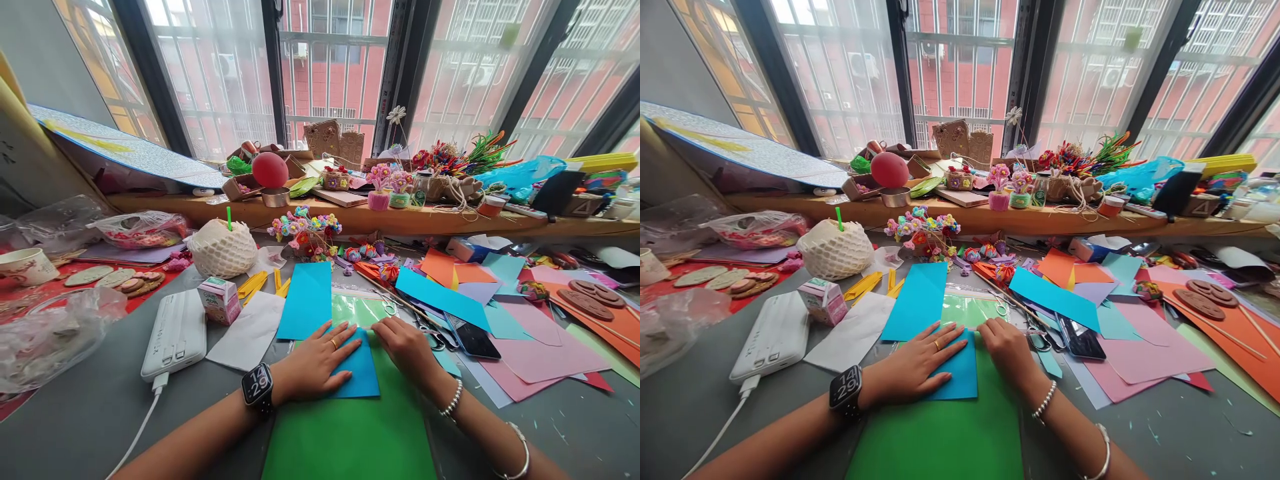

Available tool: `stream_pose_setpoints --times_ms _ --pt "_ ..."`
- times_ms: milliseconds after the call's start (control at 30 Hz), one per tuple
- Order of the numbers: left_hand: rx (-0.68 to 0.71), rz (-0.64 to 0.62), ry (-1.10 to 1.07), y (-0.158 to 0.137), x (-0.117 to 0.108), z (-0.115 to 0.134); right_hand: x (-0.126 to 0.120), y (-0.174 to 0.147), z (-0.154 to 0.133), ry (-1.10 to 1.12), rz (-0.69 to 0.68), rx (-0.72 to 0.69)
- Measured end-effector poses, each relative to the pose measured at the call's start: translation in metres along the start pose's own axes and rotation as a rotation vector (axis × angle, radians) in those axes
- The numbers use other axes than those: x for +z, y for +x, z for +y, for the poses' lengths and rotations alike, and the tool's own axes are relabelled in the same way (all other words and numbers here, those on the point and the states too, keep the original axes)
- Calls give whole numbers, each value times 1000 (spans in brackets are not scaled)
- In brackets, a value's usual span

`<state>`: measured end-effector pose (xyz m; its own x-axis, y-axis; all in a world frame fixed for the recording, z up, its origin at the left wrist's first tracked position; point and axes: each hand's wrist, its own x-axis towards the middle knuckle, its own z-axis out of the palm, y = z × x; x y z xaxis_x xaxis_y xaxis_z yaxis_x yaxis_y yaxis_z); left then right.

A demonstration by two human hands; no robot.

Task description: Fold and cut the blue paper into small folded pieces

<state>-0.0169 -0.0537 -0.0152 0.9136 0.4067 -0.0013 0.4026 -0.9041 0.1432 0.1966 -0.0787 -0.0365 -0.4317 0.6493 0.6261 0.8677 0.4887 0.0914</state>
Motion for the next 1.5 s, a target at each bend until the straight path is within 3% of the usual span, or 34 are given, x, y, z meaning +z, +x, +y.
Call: stream_pose_setpoints --times_ms 500,733,1500 --pt "0 13 -16 0 0 0 1 -4 -3 -17 -98 -36" --pt "-1 11 -21 -1 -2 1 1 -10 0 21 -45 -95" --pt "-1 40 -25 -2 2 -1 -30 -28 -2 125 -116 -294"
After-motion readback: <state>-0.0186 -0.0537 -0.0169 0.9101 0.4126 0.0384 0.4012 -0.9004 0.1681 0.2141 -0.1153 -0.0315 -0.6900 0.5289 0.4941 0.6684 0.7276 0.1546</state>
